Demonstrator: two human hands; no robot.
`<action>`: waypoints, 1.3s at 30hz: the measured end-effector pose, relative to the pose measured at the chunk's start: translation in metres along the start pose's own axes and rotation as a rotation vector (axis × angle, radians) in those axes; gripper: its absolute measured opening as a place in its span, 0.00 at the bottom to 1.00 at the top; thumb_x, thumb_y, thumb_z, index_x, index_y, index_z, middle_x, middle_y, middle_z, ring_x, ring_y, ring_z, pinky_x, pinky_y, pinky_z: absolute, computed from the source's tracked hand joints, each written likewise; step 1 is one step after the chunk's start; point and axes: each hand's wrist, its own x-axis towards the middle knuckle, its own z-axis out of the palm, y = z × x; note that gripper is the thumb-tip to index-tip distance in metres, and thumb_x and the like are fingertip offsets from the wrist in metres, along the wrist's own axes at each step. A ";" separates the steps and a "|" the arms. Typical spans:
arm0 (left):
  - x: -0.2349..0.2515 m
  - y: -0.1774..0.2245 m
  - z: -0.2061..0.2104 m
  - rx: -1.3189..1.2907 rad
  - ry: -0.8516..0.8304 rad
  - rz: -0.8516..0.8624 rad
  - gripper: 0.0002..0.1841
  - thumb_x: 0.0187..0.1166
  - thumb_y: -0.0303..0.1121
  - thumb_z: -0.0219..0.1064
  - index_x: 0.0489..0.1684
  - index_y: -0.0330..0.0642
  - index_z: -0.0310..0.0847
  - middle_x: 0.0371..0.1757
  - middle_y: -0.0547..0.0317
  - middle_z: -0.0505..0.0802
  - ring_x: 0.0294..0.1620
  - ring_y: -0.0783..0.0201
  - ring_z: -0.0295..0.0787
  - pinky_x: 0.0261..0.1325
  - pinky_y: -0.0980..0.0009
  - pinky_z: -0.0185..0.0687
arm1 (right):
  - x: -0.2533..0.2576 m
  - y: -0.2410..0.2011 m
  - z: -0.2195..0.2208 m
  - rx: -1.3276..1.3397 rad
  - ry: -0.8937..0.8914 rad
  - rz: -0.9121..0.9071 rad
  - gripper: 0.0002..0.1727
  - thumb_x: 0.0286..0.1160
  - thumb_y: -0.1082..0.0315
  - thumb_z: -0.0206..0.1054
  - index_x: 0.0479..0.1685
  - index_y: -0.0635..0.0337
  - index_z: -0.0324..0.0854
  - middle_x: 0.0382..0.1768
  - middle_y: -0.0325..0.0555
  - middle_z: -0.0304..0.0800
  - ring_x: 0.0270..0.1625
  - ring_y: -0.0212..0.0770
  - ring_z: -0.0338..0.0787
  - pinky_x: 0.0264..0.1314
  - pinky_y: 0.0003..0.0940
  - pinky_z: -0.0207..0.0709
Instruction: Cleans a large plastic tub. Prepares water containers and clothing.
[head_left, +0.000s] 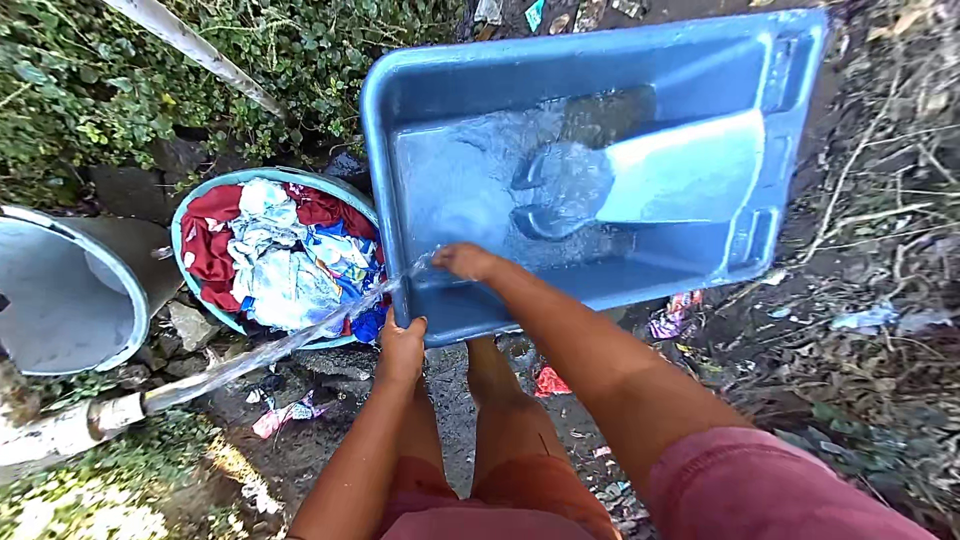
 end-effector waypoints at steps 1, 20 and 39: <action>0.000 0.001 0.000 -0.001 0.003 -0.008 0.28 0.74 0.18 0.65 0.77 0.28 0.66 0.60 0.40 0.87 0.56 0.60 0.90 0.59 0.64 0.88 | -0.004 -0.015 0.005 0.237 0.054 -0.022 0.23 0.95 0.60 0.49 0.70 0.67 0.81 0.65 0.61 0.88 0.67 0.53 0.88 0.74 0.52 0.78; -0.005 0.009 0.013 -0.106 0.050 -0.056 0.34 0.74 0.12 0.59 0.84 0.33 0.56 0.68 0.35 0.81 0.58 0.52 0.87 0.57 0.55 0.88 | -0.183 0.199 -0.006 -0.339 0.776 0.283 0.32 0.94 0.52 0.40 0.67 0.65 0.85 0.73 0.62 0.85 0.86 0.66 0.70 0.92 0.70 0.42; 0.011 0.235 0.063 -0.104 -0.275 0.055 0.28 0.93 0.52 0.49 0.81 0.42 0.64 0.66 0.42 0.85 0.48 0.49 0.92 0.48 0.54 0.91 | -0.227 0.041 -0.210 -0.520 0.666 -0.128 0.26 0.80 0.49 0.71 0.73 0.50 0.82 0.61 0.61 0.91 0.63 0.68 0.90 0.64 0.77 0.75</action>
